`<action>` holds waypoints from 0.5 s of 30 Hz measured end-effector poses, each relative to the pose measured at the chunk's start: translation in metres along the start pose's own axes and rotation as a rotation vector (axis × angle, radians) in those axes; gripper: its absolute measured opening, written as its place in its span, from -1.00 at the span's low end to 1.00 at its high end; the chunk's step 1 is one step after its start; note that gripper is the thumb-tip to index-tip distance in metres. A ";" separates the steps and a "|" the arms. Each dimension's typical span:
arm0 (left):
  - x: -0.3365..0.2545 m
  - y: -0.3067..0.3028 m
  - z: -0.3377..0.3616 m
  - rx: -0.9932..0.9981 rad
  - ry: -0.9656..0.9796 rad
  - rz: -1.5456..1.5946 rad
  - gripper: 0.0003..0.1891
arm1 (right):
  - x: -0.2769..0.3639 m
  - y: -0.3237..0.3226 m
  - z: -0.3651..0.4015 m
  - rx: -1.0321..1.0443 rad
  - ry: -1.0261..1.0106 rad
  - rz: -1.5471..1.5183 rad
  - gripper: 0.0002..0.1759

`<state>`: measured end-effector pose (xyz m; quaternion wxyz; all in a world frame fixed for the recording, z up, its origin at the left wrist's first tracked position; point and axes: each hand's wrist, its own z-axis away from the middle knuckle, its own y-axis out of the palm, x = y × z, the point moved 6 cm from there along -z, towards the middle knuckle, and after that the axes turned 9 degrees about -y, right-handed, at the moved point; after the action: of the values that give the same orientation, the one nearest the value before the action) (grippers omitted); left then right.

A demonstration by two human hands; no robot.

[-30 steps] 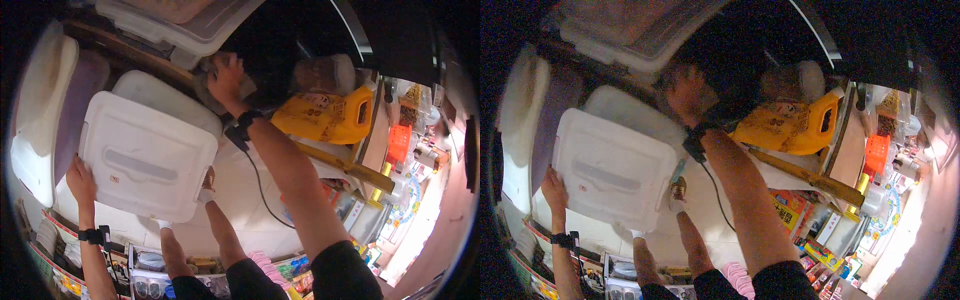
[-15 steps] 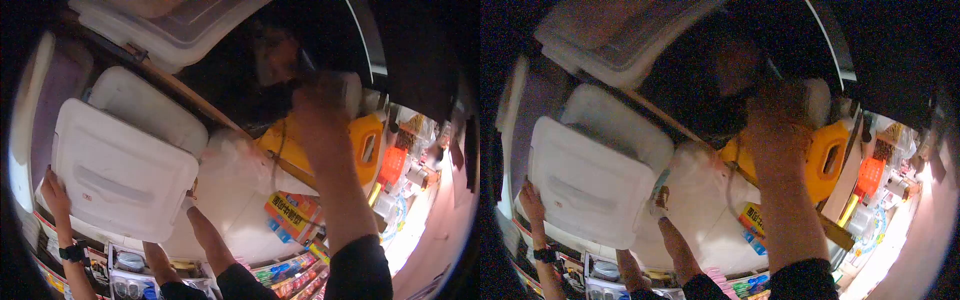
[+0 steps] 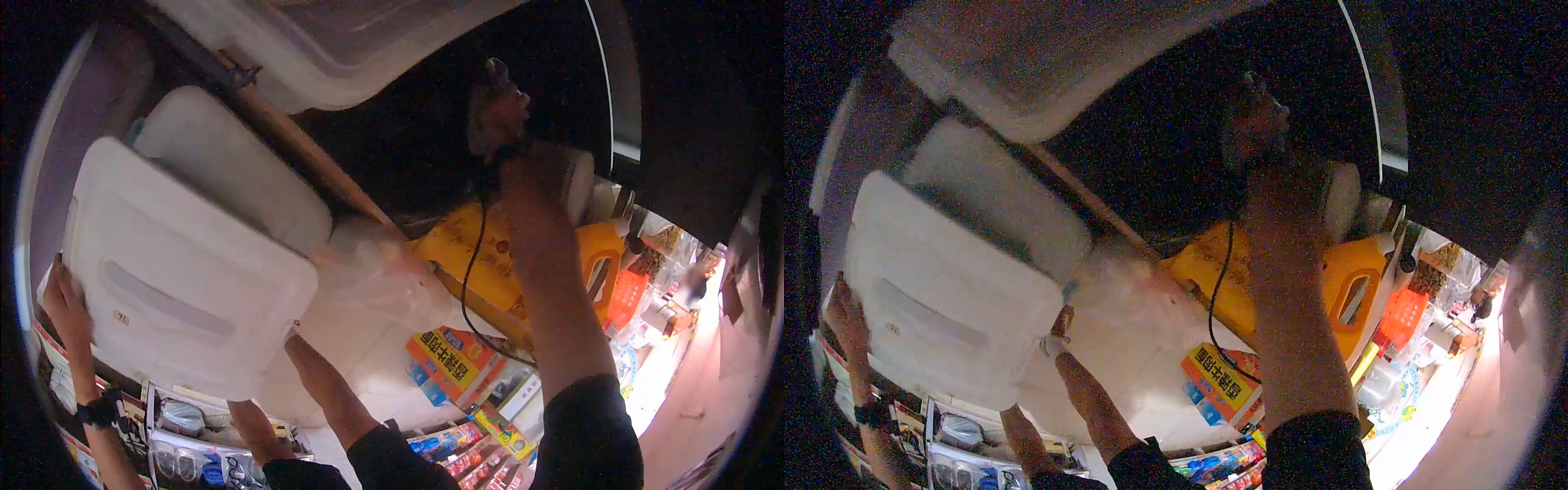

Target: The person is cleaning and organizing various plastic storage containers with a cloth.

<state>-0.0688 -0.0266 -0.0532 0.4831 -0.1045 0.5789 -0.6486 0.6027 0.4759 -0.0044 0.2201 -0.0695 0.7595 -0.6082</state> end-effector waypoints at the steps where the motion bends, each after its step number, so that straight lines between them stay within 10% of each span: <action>1: -0.009 -0.002 0.003 -0.002 -0.006 -0.002 -0.46 | 0.005 -0.009 -0.002 0.061 -0.031 -0.131 -0.50; 15: -0.063 0.004 0.010 0.051 0.062 -0.028 -0.50 | 0.097 -0.037 0.121 -0.047 -0.149 -0.043 -0.33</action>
<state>-0.0278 0.0144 -0.0270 0.4585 -0.0801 0.5754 -0.6725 0.5611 0.3221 -0.0134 0.2612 -0.1360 0.7533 -0.5881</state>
